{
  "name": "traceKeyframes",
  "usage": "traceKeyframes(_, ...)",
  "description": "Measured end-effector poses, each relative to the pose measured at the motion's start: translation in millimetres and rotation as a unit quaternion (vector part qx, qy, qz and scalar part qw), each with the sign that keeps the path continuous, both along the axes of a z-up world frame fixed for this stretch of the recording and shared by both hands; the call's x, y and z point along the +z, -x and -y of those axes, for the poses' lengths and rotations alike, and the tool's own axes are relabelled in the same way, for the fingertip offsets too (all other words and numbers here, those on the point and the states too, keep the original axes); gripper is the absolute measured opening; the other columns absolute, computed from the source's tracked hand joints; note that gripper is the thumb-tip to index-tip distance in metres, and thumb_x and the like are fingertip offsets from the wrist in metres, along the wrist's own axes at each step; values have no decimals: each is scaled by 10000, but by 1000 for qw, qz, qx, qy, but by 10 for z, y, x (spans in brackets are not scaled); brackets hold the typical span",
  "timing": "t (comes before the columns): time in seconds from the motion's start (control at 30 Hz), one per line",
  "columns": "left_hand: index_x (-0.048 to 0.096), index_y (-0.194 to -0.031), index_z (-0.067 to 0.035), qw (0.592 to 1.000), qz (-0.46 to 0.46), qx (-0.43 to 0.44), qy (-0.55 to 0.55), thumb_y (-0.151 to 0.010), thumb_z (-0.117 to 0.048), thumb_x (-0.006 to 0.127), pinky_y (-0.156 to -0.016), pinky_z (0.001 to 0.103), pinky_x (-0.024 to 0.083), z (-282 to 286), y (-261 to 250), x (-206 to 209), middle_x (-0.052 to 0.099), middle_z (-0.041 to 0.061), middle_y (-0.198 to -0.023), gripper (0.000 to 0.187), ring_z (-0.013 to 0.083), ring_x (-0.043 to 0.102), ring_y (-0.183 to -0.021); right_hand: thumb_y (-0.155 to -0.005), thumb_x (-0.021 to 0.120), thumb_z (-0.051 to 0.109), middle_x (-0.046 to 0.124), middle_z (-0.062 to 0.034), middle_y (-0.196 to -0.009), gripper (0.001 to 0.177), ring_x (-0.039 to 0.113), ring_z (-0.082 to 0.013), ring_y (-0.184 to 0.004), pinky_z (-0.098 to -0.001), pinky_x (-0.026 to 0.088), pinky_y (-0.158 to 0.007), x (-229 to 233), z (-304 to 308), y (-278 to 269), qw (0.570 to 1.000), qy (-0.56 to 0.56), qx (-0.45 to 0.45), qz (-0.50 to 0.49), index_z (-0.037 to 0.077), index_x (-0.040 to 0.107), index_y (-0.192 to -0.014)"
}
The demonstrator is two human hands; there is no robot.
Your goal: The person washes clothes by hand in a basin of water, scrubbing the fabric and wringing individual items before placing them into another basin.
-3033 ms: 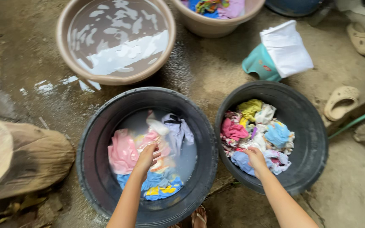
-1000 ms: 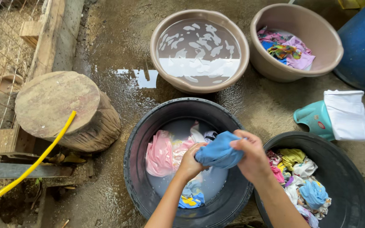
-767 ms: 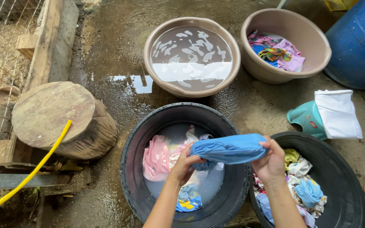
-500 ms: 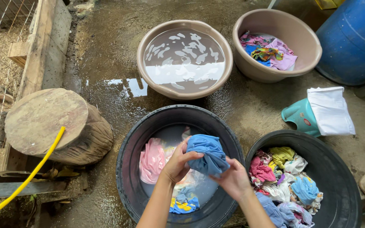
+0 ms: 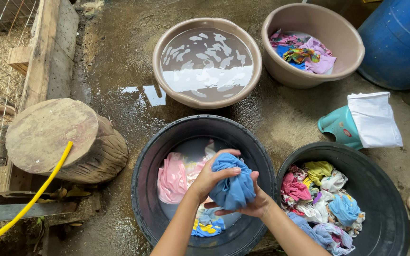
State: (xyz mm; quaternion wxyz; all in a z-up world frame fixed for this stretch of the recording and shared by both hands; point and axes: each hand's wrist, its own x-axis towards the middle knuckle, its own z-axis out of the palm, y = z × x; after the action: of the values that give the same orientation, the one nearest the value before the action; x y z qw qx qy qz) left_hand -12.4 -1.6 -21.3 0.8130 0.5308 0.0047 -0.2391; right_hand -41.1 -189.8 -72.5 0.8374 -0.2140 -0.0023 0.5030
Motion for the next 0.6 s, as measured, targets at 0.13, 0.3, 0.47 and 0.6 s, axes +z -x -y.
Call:
traceKeyframes(0.13,687,-1128,-52,1000,-19,6,-5,-790,-205,836,-900,310,534,29,14,-134,712,55,-1031,400,163,671,-970,-704,804,601,551,-227,-1430,1015,549,-513,-1305,-651,467,-1078,-59,40,-13,999,29,21,-40,88,430,-1495)
traceKeyframes(0.3,712,-1099,-106,998,-44,-36,16,-792,-211,790,-900,273,547,3,30,-93,725,7,-1072,333,116,691,-986,-806,842,169,671,-145,-1120,573,704,-302,-1012,-626,588,-979,-113,-5,29,982,166,20,-84,26,594,-1302)
traceKeyframes(0.47,634,-1040,-115,991,-77,-92,66,-677,-120,817,-855,320,611,5,2,-71,766,47,-1065,407,167,745,-958,-824,892,87,656,-139,-970,468,662,-251,-804,-383,558,-674,-104,-81,118,955,286,59,-56,-21,620,-1189)
traceKeyframes(0.6,646,-1069,-58,997,-2,-68,-44,-757,-137,870,-749,295,560,55,-33,-157,664,46,-954,392,124,650,-839,-715,846,17,727,-114,-975,464,721,-204,-868,-328,605,-738,73,-292,144,930,365,30,-37,-32,674,-1143)
